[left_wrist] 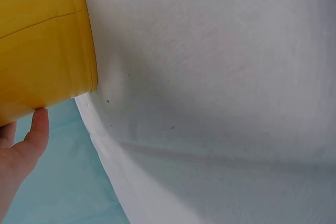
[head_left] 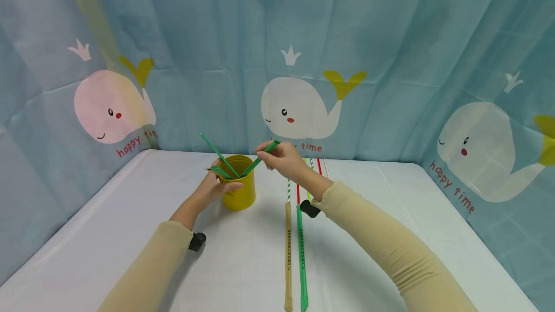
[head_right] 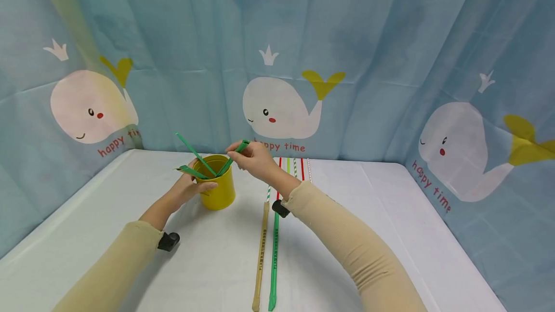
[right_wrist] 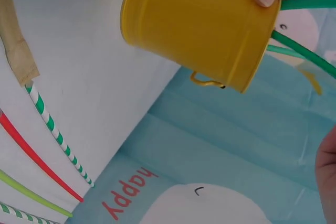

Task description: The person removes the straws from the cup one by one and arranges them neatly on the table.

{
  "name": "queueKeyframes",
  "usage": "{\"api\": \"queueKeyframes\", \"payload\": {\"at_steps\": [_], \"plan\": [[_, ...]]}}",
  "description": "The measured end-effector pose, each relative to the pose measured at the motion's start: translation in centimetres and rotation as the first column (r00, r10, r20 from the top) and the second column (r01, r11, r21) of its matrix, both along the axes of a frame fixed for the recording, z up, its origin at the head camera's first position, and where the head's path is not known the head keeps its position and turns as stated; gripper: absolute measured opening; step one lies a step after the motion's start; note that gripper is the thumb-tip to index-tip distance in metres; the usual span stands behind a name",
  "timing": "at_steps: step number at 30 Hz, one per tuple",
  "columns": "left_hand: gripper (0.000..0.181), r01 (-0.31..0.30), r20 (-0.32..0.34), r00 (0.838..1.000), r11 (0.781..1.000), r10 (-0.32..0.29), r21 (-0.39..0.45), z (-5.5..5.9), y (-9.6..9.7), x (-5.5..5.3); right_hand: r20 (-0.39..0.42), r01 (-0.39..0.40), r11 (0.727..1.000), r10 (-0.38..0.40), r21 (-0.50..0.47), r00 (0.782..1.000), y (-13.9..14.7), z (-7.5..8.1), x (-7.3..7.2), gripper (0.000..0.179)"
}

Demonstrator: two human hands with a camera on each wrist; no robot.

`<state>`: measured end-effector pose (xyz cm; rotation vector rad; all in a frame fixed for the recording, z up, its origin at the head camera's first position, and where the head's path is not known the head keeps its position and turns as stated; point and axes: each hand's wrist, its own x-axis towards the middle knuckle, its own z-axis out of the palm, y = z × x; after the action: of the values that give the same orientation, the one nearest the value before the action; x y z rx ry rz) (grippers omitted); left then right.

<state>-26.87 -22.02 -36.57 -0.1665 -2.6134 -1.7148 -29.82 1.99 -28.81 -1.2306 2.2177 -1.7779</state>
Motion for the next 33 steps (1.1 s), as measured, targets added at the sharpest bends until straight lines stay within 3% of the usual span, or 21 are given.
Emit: {"api": "queueKeyframes", "payload": {"at_steps": [9, 14, 20, 23, 28, 33], "plan": [[0.083, 0.022, -0.016, 1.000, 0.997, -0.021, 0.071, 0.0, 0.1, 0.2, 0.157, -0.092, 0.992, 0.077, 0.089, 0.985, 0.5, 0.0, -0.2, 0.024], [0.080, 0.029, -0.044, 0.999, 0.998, -0.026, 0.064, -0.1, 0.1, 0.0, 0.087, -0.110, 0.991, 0.103, 0.081, 0.991, 0.9, -0.2, -0.4, 0.024], [0.101, -0.040, 0.056, 0.998, 0.999, 0.041, -0.024, -0.2, 0.1, 0.0, -0.036, 0.002, 1.000, 0.000, 0.029, 0.999, 1.1, 0.2, -0.4, 0.020], [0.105, -0.046, 0.081, 0.995, 0.997, 0.050, -0.055, -0.2, 0.0, 0.1, -0.038, 0.052, 0.999, -0.051, 0.014, 0.998, 1.4, 0.9, -0.2, 0.020], [0.106, -0.036, 0.063, 0.997, 0.998, 0.040, -0.060, -0.2, -0.1, 0.2, -0.030, 0.092, 0.994, -0.093, -0.053, 0.995, 2.4, 2.2, 0.2, 0.021], [0.109, -0.023, 0.055, 0.998, 0.999, 0.026, -0.045, -0.2, -0.2, 0.2, -0.065, 0.113, 0.975, -0.128, -0.193, 0.990, 3.7, 3.3, 0.2, 0.022]]}}
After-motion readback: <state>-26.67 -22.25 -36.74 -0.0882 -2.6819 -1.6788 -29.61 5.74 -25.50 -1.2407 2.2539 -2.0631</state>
